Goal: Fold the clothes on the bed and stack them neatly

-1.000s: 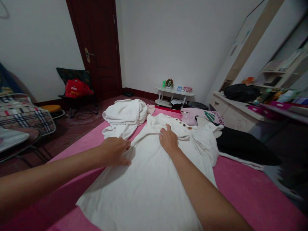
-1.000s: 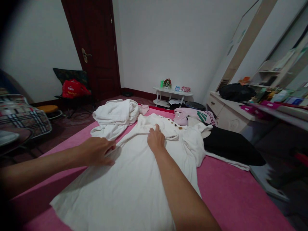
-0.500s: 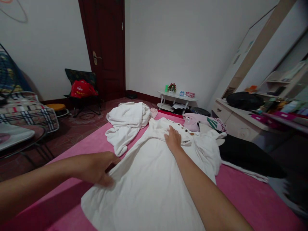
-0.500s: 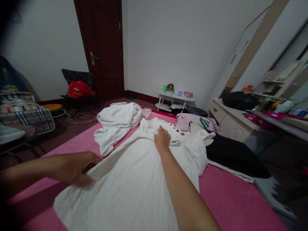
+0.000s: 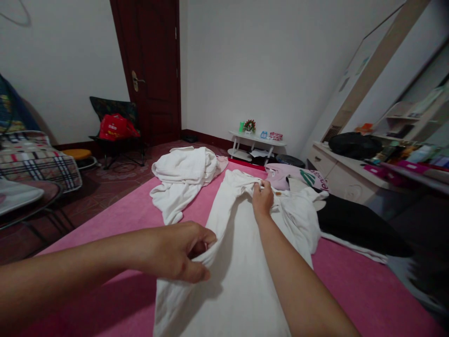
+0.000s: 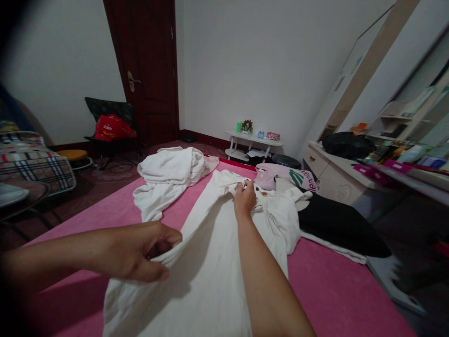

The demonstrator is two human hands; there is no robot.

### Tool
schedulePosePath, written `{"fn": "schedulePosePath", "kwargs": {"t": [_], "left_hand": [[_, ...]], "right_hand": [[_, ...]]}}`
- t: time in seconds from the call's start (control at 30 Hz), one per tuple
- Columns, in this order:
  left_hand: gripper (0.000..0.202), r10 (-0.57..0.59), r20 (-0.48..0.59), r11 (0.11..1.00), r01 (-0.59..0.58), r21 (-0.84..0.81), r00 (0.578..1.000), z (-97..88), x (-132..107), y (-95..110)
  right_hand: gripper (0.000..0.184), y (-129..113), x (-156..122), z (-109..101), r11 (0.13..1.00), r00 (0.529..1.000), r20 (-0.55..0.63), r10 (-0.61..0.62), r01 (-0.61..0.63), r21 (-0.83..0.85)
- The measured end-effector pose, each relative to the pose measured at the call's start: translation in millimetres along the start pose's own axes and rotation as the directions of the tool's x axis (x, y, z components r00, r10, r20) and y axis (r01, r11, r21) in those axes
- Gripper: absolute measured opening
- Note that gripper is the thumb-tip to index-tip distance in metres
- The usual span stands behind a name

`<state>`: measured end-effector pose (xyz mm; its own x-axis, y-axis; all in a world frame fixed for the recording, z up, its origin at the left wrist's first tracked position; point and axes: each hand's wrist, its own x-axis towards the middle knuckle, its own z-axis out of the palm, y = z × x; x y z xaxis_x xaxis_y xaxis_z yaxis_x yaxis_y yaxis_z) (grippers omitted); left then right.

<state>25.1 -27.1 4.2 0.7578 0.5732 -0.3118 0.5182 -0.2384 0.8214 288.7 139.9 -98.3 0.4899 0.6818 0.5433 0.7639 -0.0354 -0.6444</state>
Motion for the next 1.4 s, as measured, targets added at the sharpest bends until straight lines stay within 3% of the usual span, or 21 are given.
{"fn": "schedulePosePath", "kwargs": {"t": [0.17, 0.27, 0.3, 0.4, 0.43, 0.47, 0.5, 0.53, 0.57, 0.6, 0.63, 0.67, 0.73, 0.8, 0.87, 0.97, 1.07, 1.13, 1.27, 1.33, 1.4], "left_hand": [[0.018, 0.035, 0.071, 0.999, -0.038, 0.033, 0.997, 15.6, 16, 14], [0.032, -0.051, 0.265, 0.997, 0.066, -0.048, 0.963, 27.4, 32, 10], [0.036, -0.092, 0.39, 0.989, 0.131, -0.075, 0.916, 31.2, 39, 7], [0.036, -0.121, 0.733, 0.967, 0.246, -0.065, 0.669, 38.7, 57, 3], [0.033, -0.1, 0.764, 0.972, 0.227, -0.063, 0.638, 38.8, 63, 4], [0.03, -0.067, 0.738, 0.981, 0.179, -0.074, 0.671, 37.5, 69, 6], [0.027, -0.031, 0.645, 0.993, 0.1, -0.07, 0.764, 34.8, 75, 8], [0.024, 0.012, 0.482, 1.0, -0.004, -0.018, 0.876, 30.7, 83, 9], [0.021, 0.074, 0.267, 0.99, -0.104, 0.098, 0.961, 25.7, 91, 9], [0.018, 0.152, 0.036, 0.954, -0.156, 0.257, 0.988, 20.0, 101, 7], [0.016, 0.231, -0.17, 0.896, -0.141, 0.42, 0.958, 14.2, 111, 2], [0.017, 0.294, -0.328, 0.835, -0.075, 0.545, 0.898, 8.8, 123, -5], [0.029, 0.348, -0.519, 0.772, 0.076, 0.631, 0.781, 0.9, 145, -25], [0.034, 0.348, -0.584, 0.75, 0.157, 0.643, 0.733, -1.8, 162, -45], [0.036, 0.338, -0.594, 0.735, 0.189, 0.651, 0.73, 0.1, 172, -60], [0.043, 0.331, -0.598, 0.72, 0.215, 0.66, 0.73, 5.7, 176, -70], [0.049, 0.309, -0.597, 0.722, 0.226, 0.654, 0.74, 8.3, 177, -70], [0.05, 0.292, -0.599, 0.732, 0.229, 0.642, 0.746, 7.9, 177, -69], [0.048, 0.295, -0.596, 0.733, 0.223, 0.643, 0.747, 6.6, 177, -69], [0.047, 0.308, -0.59, 0.728, 0.214, 0.652, 0.746, 6.8, 178, -70], [0.046, 0.321, -0.59, 0.72, 0.214, 0.66, 0.741, 7.4, 178, -71]], "right_hand": [[0.027, 4, 10, -15, 1.0, 0.999, -0.036, 0.011, -0.011, -0.007], [0.026, 6, 15, -26, 0.998, 0.996, -0.075, -0.039, 0.035, -0.056], [0.025, 6, 16, -30, 0.995, 0.996, -0.071, -0.052, 0.045, -0.088], [0.024, 4, 18, -41, 0.974, 0.997, 0.017, -0.069, 0.071, -0.214], [0.024, 3, 18, -44, 0.965, 0.996, 0.043, -0.081, 0.089, -0.247], [0.025, 0, 18, -47, 0.957, 0.994, 0.05, -0.102, 0.112, -0.267], [0.025, -4, 18, -49, 0.952, 0.99, 0.04, -0.137, 0.142, -0.272], [0.026, -9, 19, -51, 0.948, 0.983, 0.019, -0.181, 0.179, -0.263], [0.027, -14, 19, -51, 0.945, 0.974, -0.002, -0.228, 0.22, -0.242], [0.027, -20, 20, -49, 0.942, 0.963, -0.014, -0.27, 0.261, -0.211], [0.028, -25, 20, -45, 0.938, 0.951, -0.005, -0.308, 0.302, -0.172], [0.028, -30, 22, -39, 0.934, 0.942, 0.023, -0.335, 0.335, -0.126], [0.03, -36, 26, -21, 0.939, 0.934, 0.127, -0.333, 0.341, -0.045], [0.035, -36, 32, 1, 0.958, 0.926, 0.268, -0.264, 0.284, -0.036], [0.04, -32, 39, 24, 0.97, 0.911, 0.371, -0.18, 0.228, -0.088], [0.043, -22, 46, 50, 0.972, 0.9, 0.423, -0.103, 0.181, -0.148], [0.039, -14, 47, 63, 0.973, 0.889, 0.455, -0.061, 0.154, -0.17], [0.035, -11, 46, 65, 0.974, 0.911, 0.411, -0.031, 0.119, -0.192], [0.031, -9, 43, 62, 0.968, 0.978, 0.201, 0.063, -0.01, -0.252], [0.031, -10, 40, 60, 0.952, 0.98, 0.191, 0.048, 0.014, -0.307], [0.035, -13, 37, 59, 0.918, 0.977, 0.211, -0.039, 0.118, -0.378]]}}
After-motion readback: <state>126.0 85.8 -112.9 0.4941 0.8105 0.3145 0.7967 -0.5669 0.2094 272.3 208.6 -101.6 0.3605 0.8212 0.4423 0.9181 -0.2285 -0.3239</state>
